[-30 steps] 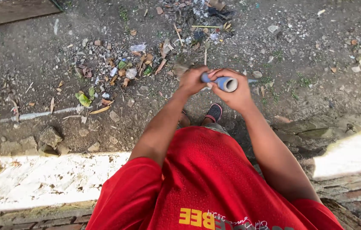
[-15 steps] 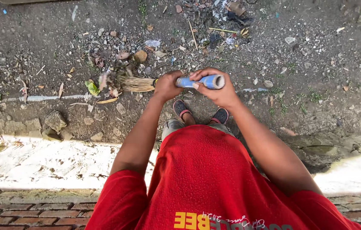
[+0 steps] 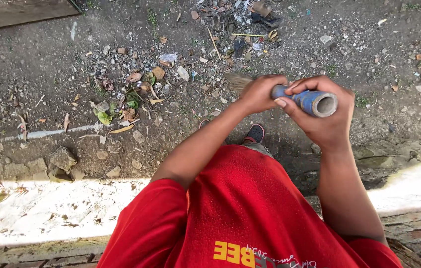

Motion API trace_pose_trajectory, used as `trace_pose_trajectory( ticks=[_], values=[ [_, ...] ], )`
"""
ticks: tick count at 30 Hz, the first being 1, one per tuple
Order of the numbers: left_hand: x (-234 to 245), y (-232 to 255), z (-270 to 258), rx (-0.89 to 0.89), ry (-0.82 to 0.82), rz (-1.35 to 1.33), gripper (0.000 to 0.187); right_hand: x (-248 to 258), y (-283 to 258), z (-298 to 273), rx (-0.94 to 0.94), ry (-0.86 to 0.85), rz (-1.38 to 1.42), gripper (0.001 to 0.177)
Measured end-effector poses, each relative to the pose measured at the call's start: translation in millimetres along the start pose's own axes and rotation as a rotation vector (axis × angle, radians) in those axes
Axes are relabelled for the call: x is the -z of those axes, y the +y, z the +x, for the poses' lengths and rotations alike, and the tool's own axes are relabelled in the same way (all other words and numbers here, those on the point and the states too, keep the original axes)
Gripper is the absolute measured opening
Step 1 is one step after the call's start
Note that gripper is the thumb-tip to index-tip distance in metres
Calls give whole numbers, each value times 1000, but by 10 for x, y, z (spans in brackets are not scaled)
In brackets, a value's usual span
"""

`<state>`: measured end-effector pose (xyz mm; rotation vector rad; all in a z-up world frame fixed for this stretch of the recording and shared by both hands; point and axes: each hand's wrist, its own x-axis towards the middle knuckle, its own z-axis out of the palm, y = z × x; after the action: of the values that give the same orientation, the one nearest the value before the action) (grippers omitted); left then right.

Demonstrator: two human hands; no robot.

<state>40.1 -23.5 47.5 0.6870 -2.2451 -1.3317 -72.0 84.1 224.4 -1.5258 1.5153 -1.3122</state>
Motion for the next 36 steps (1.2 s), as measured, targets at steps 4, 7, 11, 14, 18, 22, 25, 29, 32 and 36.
trace_pose_trajectory(
  ticks=[4, 7, 11, 14, 18, 22, 25, 29, 32, 36],
  values=[
    [-338, -260, 222, -59, -24, -30, 33, -52, 117, -94, -131, 120, -128, 20],
    [-520, -407, 271, -47, -17, -30, 31, -89, 351, -152, -165, 131, -126, 17],
    [-611, -646, 228, 43, 39, -50, 28, -214, 589, -169, -160, 140, -138, 18],
    [-460, -762, 117, 116, 47, 2, 28, -366, 741, -138, -245, 127, -52, 17],
    [-39, -866, -156, 331, 16, 131, 29, -659, 804, -9, -217, 10, 16, 17],
    [303, -1130, -562, 379, 72, 195, 27, -1070, 890, 109, -208, -85, 114, 19],
    [657, -1193, -844, 407, 171, 232, 30, -1379, 946, 225, -152, -161, 166, 22],
    [1047, -1275, -1268, 524, 285, 301, 32, -1785, 1038, 346, -144, -287, 394, 19],
    [1284, -1353, -1555, 593, 351, 351, 31, -2038, 1088, 406, -158, -346, 486, 18],
    [1440, -1422, -1729, 534, 412, 451, 32, -2161, 1066, 388, -233, -324, 563, 16]
  ],
)
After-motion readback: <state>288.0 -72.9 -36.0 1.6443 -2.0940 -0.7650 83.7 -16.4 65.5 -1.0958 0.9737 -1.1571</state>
